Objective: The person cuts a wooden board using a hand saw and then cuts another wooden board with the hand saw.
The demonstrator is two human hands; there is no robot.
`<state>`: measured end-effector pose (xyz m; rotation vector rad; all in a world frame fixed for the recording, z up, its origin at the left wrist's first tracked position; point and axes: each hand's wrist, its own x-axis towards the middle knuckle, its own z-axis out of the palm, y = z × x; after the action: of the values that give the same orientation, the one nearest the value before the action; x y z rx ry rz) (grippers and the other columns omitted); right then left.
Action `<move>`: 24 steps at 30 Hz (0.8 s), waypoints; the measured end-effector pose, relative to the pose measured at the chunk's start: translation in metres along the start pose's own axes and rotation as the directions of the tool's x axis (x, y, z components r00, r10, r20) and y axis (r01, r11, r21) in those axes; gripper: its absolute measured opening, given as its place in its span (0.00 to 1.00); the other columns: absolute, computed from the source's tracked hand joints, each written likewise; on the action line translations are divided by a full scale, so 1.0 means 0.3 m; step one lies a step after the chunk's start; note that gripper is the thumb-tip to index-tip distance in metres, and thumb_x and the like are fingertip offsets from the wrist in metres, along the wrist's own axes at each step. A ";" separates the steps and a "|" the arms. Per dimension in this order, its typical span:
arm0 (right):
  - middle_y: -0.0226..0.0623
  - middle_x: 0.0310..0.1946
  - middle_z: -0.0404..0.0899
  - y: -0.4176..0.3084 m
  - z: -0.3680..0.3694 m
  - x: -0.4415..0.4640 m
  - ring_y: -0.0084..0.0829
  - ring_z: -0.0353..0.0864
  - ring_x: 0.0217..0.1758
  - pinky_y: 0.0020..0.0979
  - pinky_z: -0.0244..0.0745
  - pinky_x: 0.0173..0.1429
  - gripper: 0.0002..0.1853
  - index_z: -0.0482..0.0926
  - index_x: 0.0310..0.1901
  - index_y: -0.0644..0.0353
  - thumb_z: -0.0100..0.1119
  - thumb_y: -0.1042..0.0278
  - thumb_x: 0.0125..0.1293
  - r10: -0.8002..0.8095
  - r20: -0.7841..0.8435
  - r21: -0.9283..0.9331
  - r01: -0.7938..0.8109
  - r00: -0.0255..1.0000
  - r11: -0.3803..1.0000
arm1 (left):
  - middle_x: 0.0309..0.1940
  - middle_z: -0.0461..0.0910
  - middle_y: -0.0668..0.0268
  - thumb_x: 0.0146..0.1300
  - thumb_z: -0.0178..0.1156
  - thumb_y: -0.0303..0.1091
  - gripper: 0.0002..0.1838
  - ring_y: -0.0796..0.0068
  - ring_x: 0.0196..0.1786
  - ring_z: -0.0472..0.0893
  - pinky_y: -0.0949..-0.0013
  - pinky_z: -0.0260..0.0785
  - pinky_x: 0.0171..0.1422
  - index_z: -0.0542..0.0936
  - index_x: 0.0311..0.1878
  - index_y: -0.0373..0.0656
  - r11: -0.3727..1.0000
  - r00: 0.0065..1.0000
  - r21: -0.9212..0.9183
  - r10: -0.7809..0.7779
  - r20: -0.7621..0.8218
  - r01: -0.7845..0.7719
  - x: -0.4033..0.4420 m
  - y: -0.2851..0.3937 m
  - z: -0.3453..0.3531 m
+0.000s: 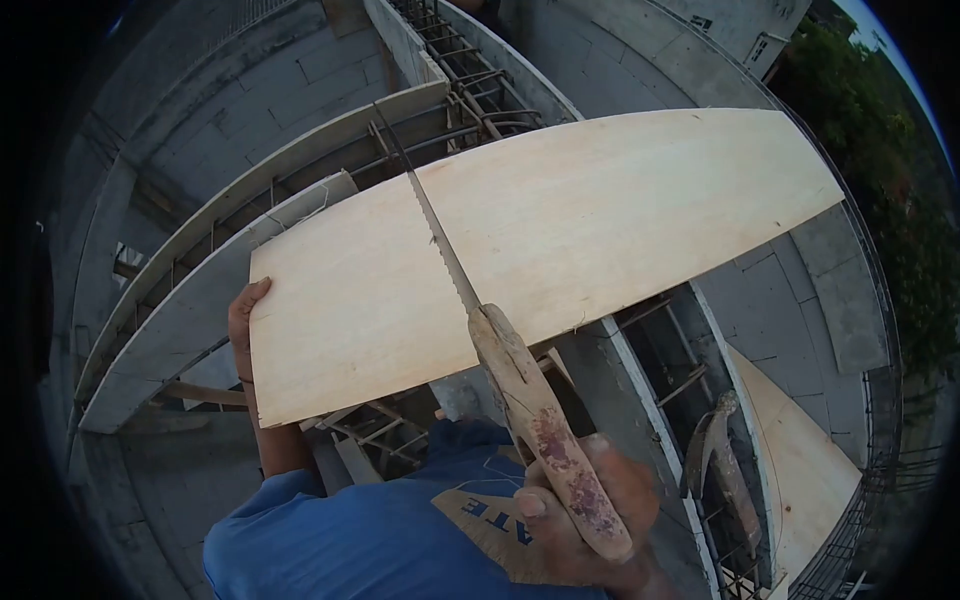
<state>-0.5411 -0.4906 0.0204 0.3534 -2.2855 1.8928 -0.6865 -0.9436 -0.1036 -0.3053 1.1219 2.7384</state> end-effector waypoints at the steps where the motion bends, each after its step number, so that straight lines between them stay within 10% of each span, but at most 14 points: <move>1: 0.41 0.24 0.81 0.006 0.009 0.037 0.31 0.86 0.26 0.36 0.83 0.35 0.27 0.65 0.62 0.76 0.67 0.66 0.74 0.005 0.078 -0.054 -0.001 0.997 0.999 | 0.52 0.85 0.41 0.70 0.62 0.36 0.28 0.51 0.48 0.90 0.53 0.86 0.54 0.72 0.66 0.25 1.000 1.000 -0.001 0.008 -0.012 -0.008 -0.032 0.007 0.029; 6: 0.41 0.26 0.83 0.036 0.015 0.034 0.28 0.84 0.24 0.31 0.78 0.28 0.20 0.71 0.55 0.77 0.65 0.70 0.74 0.045 0.059 0.001 -0.045 0.997 0.999 | 0.49 0.86 0.44 0.72 0.62 0.39 0.27 0.55 0.46 0.91 0.56 0.87 0.50 0.74 0.65 0.26 0.935 0.940 0.202 0.319 -0.120 -0.291 -0.172 0.089 0.216; 11: 0.40 0.28 0.82 0.083 0.010 0.011 0.25 0.80 0.23 0.28 0.73 0.26 0.13 0.76 0.44 0.75 0.65 0.70 0.74 0.030 -0.005 0.199 -0.028 1.000 0.980 | 0.46 0.88 0.49 0.70 0.68 0.42 0.27 0.61 0.44 0.91 0.58 0.86 0.49 0.78 0.60 0.27 0.854 0.972 0.505 0.209 -0.109 -0.127 -0.136 0.253 0.038; 13: 0.40 0.28 0.82 0.100 0.001 0.004 0.24 0.80 0.23 0.29 0.74 0.26 0.13 0.76 0.45 0.75 0.65 0.71 0.74 0.012 -0.016 0.215 -0.008 1.000 0.977 | 0.47 0.87 0.51 0.69 0.70 0.44 0.27 0.60 0.47 0.90 0.57 0.83 0.53 0.79 0.59 0.28 0.039 0.800 0.983 0.575 -0.170 0.181 -0.174 0.281 0.139; 14: 0.40 0.27 0.81 0.109 -0.002 -0.002 0.24 0.80 0.23 0.29 0.74 0.26 0.12 0.76 0.46 0.74 0.64 0.71 0.75 0.013 -0.036 0.226 -0.004 0.999 0.974 | 0.47 0.87 0.51 0.69 0.70 0.44 0.27 0.60 0.47 0.90 0.57 0.83 0.53 0.79 0.59 0.28 0.041 0.793 0.982 0.584 -0.173 0.184 -0.194 0.288 0.201; 16: 0.39 0.27 0.81 0.138 0.005 -0.025 0.24 0.80 0.23 0.29 0.74 0.26 0.11 0.76 0.46 0.74 0.63 0.72 0.75 -0.016 -0.070 0.243 0.032 0.997 0.969 | 0.50 0.87 0.52 0.67 0.72 0.48 0.29 0.56 0.50 0.86 0.56 0.77 0.57 0.81 0.59 0.32 -0.683 0.609 0.619 0.694 0.385 0.387 -0.218 0.277 0.356; 20: 0.36 0.26 0.80 0.163 0.009 -0.049 0.22 0.80 0.24 0.28 0.74 0.27 0.09 0.77 0.47 0.72 0.61 0.72 0.77 -0.098 -0.128 0.224 0.125 0.987 0.967 | 0.58 0.83 0.50 0.71 0.67 0.44 0.24 0.52 0.61 0.82 0.51 0.74 0.63 0.81 0.62 0.36 -0.689 0.813 0.708 0.316 0.489 -0.158 -0.010 0.230 0.590; 24: 0.34 0.26 0.79 0.114 -0.020 -0.036 0.19 0.79 0.24 0.26 0.73 0.27 0.09 0.77 0.46 0.69 0.63 0.70 0.76 0.019 0.006 0.298 -0.020 1.000 0.954 | 0.61 0.82 0.47 0.77 0.60 0.44 0.22 0.50 0.63 0.82 0.49 0.72 0.67 0.80 0.64 0.36 -0.800 0.662 0.504 0.188 0.726 -0.326 0.204 0.103 0.612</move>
<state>-0.5404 -0.4779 -0.0137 0.3702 -2.0092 2.2517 -0.7757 -0.8311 0.0297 0.8638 3.5359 0.0163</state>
